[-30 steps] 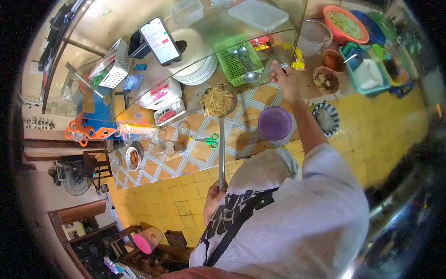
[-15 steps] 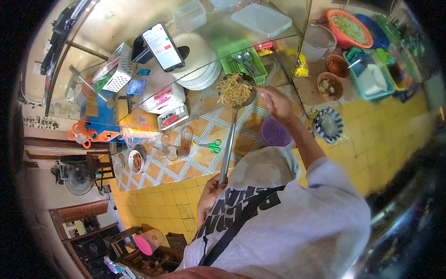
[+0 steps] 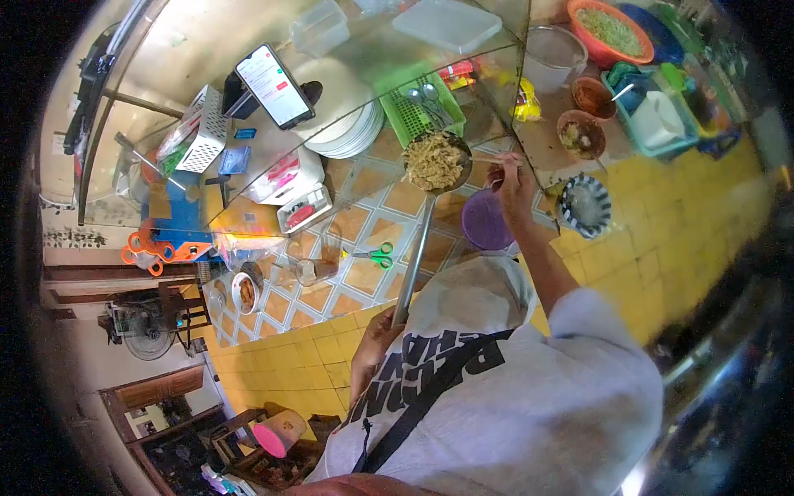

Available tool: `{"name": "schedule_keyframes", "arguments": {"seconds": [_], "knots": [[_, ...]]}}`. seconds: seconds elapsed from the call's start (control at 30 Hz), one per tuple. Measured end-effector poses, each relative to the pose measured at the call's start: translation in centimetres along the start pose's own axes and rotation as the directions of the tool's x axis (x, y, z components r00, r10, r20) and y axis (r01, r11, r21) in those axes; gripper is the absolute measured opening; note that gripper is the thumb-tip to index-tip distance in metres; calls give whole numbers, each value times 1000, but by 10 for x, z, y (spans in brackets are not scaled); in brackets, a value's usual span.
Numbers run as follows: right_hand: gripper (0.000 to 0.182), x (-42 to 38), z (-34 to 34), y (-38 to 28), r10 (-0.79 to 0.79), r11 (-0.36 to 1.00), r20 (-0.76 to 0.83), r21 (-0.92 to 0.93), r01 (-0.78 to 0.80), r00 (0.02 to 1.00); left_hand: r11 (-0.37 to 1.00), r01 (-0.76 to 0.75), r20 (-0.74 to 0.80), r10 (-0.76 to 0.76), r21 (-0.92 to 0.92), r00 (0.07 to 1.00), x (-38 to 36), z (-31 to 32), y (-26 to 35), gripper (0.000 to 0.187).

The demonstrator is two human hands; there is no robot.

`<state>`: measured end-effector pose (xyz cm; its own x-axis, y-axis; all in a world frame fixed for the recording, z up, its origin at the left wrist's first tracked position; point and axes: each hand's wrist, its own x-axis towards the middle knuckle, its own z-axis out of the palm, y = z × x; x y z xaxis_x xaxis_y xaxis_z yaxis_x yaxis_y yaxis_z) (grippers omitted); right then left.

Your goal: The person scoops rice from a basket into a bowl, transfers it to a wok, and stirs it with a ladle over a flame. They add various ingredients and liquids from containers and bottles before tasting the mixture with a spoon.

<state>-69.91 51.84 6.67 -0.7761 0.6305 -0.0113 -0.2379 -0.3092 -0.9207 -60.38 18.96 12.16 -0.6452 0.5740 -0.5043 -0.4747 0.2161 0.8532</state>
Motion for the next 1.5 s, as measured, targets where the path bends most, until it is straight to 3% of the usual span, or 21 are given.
{"name": "schedule_keyframes", "arguments": {"seconds": [0.1,0.3,0.37,0.5,0.57,0.8,0.87,0.97,1.03,1.1,1.17,1.2,1.27,1.5], "knots": [[23,-4,-4,-14,51,999,-47,20,-50,998,996,80,12,-80,36,997,-3,-2,-2,30],[21,-11,-5,-19,-131,982,38,-132,135,991,999,-10,-6,10,-35,1000,-8,5,-5,28],[22,-14,1,-25,-208,909,99,-349,229,973,1000,-8,2,8,-4,1000,-7,2,-11,28],[23,-12,6,-23,-246,848,122,-454,274,962,998,-58,-7,58,25,998,-10,5,-6,30],[22,-11,8,-25,-309,754,225,-535,382,924,999,-37,-15,36,-23,999,-9,4,-11,29],[22,-3,15,-21,-225,869,85,-434,239,971,999,-45,-60,44,-7,997,-11,4,3,28],[24,1,15,-19,-273,753,201,-564,339,941,997,-50,-65,54,62,996,-7,-1,0,28],[25,9,22,-19,-276,741,326,-528,416,904,988,-30,-55,38,152,998,-4,-3,9,28],[25,15,24,-14,-253,780,314,-493,385,915,984,-9,-43,17,176,999,-1,-4,14,28],[25,20,24,-12,-228,817,299,-459,349,926,998,27,21,-25,-55,999,3,-5,9,28],[24,23,21,-12,-107,942,160,-300,151,981,999,26,7,-26,-31,1000,5,-6,3,28],[24,26,17,-9,-110,941,153,-301,152,982,1000,21,-13,-21,-12,1000,7,-7,2,28],[23,28,7,-7,-22,992,58,-124,29,998,999,29,-8,-29,23,1000,9,-8,-1,27],[22,18,-8,-20,-19,999,-34,-32,18,999,997,24,0,-24,74,1000,11,-7,-3,27]]}}
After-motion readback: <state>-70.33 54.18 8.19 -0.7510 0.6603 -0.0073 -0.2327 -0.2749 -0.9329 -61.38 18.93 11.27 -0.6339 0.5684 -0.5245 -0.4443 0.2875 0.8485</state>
